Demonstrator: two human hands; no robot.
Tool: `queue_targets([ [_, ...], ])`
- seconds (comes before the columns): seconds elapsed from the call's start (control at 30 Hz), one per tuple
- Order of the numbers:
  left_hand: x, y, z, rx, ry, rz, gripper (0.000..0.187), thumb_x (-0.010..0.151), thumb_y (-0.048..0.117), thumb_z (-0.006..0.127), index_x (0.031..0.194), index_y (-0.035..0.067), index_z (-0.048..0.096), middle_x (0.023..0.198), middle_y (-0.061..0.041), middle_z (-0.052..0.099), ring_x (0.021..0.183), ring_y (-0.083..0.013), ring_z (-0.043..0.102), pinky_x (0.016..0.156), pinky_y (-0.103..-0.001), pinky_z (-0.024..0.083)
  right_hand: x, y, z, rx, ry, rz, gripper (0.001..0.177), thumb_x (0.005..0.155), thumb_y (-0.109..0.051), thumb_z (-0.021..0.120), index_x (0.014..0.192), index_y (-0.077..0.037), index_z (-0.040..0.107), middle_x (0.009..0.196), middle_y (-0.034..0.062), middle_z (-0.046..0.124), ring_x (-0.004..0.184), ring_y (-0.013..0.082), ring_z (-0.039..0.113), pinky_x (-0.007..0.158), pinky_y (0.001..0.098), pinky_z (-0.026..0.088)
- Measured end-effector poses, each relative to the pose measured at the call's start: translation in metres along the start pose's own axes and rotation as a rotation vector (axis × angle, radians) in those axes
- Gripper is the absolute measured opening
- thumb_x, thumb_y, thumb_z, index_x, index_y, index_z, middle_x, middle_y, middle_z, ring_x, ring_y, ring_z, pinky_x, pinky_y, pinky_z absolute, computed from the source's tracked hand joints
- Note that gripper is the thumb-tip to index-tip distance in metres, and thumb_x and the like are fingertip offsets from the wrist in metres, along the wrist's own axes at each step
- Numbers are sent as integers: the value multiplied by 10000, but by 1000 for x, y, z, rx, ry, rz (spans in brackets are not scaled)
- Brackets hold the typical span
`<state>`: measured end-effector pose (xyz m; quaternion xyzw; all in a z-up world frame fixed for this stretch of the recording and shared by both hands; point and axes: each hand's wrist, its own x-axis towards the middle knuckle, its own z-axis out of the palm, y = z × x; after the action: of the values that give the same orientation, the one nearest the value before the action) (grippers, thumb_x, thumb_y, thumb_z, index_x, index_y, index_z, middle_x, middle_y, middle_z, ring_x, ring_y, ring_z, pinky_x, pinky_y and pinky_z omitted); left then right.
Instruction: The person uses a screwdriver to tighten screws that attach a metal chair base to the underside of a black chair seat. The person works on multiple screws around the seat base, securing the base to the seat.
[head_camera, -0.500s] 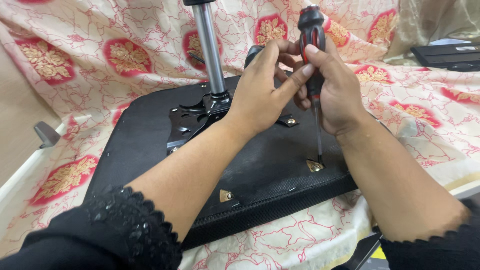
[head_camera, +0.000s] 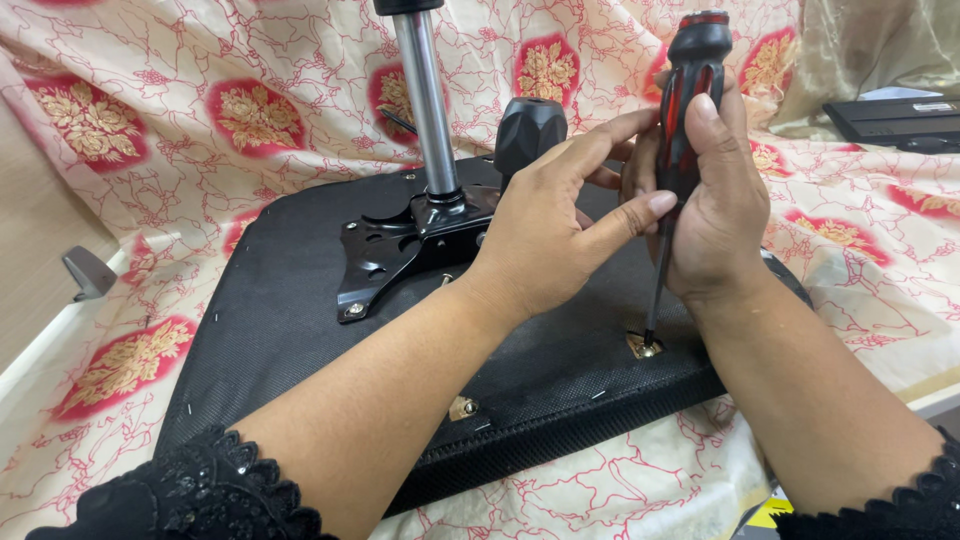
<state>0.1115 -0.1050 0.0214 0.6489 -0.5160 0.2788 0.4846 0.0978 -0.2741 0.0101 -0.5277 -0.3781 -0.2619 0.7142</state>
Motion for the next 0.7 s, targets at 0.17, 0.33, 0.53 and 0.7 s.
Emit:
queue_targets([
  [0.17,-2,-1,-1,-43,-16,-6,607,990,349,778,1501,111,554,1209,-87,734,1045,-176,770,997,-322,630,-2,-1,0,-53,-21,-25,259,1225,-331,423,1360,-111,397,691,82,494,540,141,463,551,252,411],
  [0.33,-2,-2,-2,-18,-18,-7,603,988,358,772,1494,105,560,1209,-85,740,1018,-170,773,969,-314,640,-7,-3,2,-103,-38,-43,316,1218,-348,433,1423,-110,405,734,60,508,565,111,465,553,230,404],
  [0.53,0,-2,-4,9,9,27,611,987,384,788,1455,70,551,1254,-93,723,1052,-153,763,950,-289,632,-7,0,2,-54,6,-43,305,1187,-305,513,1390,-80,484,1008,21,551,834,81,503,755,222,442],
  [0.7,1,-1,-2,-110,19,-77,653,912,350,814,1442,39,593,1239,-99,719,1005,-158,744,898,-304,630,-4,-3,5,-66,31,-11,389,1155,-340,574,1396,-43,507,1176,26,566,992,102,570,938,288,524],
])
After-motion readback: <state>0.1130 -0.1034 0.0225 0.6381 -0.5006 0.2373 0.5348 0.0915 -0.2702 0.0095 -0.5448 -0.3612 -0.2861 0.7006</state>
